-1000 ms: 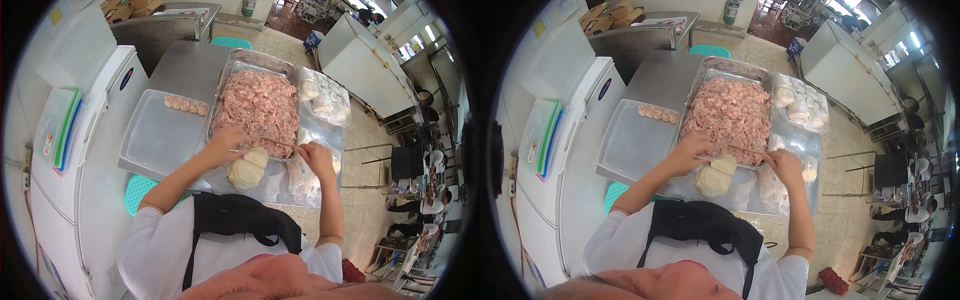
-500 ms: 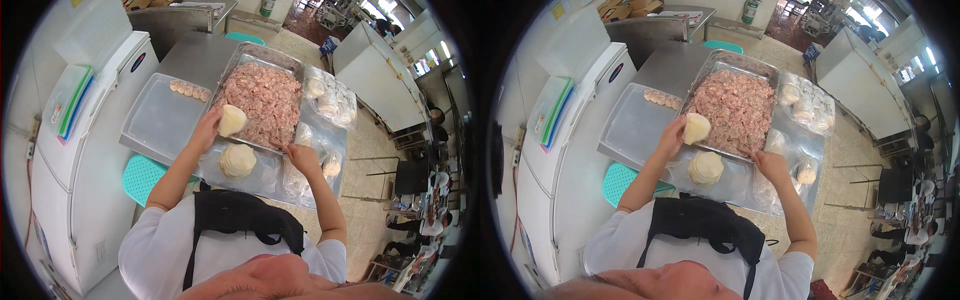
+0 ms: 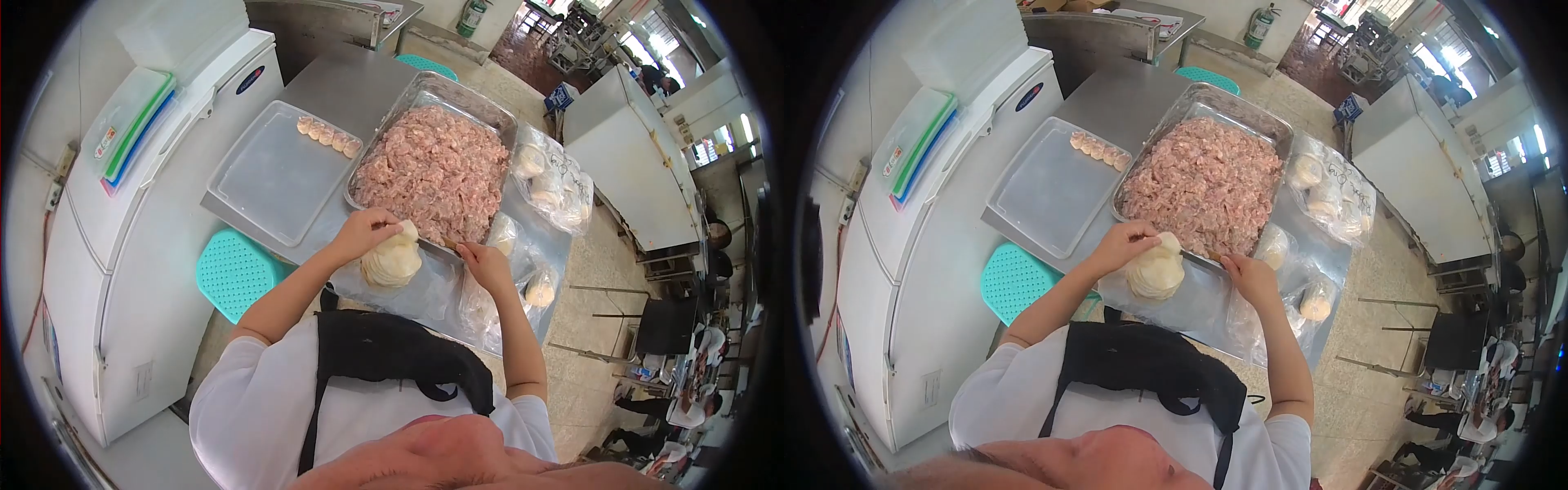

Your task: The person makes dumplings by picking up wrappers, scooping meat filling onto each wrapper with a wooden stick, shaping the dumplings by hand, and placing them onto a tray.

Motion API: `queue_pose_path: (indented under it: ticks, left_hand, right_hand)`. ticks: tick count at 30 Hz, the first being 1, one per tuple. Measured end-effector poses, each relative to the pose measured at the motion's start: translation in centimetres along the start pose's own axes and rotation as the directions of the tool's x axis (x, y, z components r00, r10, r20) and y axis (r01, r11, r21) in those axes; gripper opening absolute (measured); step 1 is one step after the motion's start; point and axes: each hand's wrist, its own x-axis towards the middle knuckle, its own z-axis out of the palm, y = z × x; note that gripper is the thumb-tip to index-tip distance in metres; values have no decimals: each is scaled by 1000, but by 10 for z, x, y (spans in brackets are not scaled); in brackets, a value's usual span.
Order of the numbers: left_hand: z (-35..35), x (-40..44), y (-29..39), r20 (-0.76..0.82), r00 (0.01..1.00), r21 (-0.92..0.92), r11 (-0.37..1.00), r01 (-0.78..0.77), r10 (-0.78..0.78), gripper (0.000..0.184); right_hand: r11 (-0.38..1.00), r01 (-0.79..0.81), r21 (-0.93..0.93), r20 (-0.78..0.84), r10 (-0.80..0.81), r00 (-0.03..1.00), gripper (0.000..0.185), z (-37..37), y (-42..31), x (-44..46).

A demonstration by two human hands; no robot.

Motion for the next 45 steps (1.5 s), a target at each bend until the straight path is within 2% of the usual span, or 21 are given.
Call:
queue_pose_path:
  ticks: [2,5,7,11,13,15,17,18,20,22,24,26,28,29,30,35,37,38,40,43,45]
  left_hand:
    - [3,4,0,-40,977,-354,917,181,-208,13]
    - [7,4,12,-47,980,-403,901,160,-195,14]
    - [12,6,13,-22,974,-453,871,192,-226,14]
    - [26,8,11,-42,994,-541,839,63,-102,19]
    - [20,9,14,-9,995,-502,861,77,-94,19]
    - [14,12,6,20,996,-461,883,86,-87,20]
    - [8,17,-16,37,983,-879,462,117,-178,25]
    - [-3,19,-7,42,984,-879,461,119,-174,25]
    - [-31,24,23,197,910,-965,90,245,-366,32]
    - [-39,27,15,196,921,-965,100,242,-336,35]
    - [-34,34,10,-15,934,-882,444,156,-356,34]
    - [-31,40,18,13,947,-912,384,143,-322,33]
    - [-25,49,22,46,959,-937,320,139,-281,32]
    - [-20,55,16,112,949,-966,191,173,-295,33]
    - [-18,60,17,179,936,-977,60,207,-302,33]
    - [-27,76,56,233,958,-971,-87,221,-165,52]
    - [-31,83,61,252,958,-960,-158,229,-140,61]
    - [-32,87,53,228,952,-971,-118,208,-203,72]
    - [-29,95,30,199,944,-980,-73,186,-263,83]
    - [-19,99,14,120,958,-992,-5,123,-259,85]
    - [-12,98,17,152,940,-988,-11,157,-305,82]
  right_hand:
    - [1000,-7,21,1,7,1000,34,2,1,2]
    - [961,-1,276,5,0,1000,34,17,9,9]
    - [805,-42,592,-27,72,997,34,25,-5,13]
    - [619,-61,783,-24,128,992,29,25,-62,12]
    - [423,-35,906,4,75,997,23,27,-82,15]
    - [448,-46,893,-3,107,994,21,39,-77,19]
    - [471,-61,880,-8,144,990,20,49,-75,20]
    - [482,-6,876,-58,118,991,21,51,-76,19]
    - [494,50,868,-110,94,989,21,57,-75,16]
    - [639,4,769,-143,165,976,24,61,-74,13]
    - [614,13,789,-178,208,962,24,59,-78,13]
    - [588,19,809,-210,258,943,26,50,-85,12]
    - [415,16,910,-169,334,927,29,37,-92,15]
    - [416,16,909,-174,345,922,29,34,-94,17]
    - [436,54,898,-210,318,924,29,33,-95,19]
    - [619,83,781,-316,278,907,27,37,-97,24]
    - [937,286,200,-655,-90,751,25,43,-93,28]
    - [938,287,197,-657,-91,748,25,39,-86,22]
    - [999,43,-14,-397,-46,917,25,1,-98,2]
    - [983,-62,-173,-378,-9,926,21,-25,-119,-13]
    - [985,4,-174,-404,-75,912,20,-9,-107,-3]
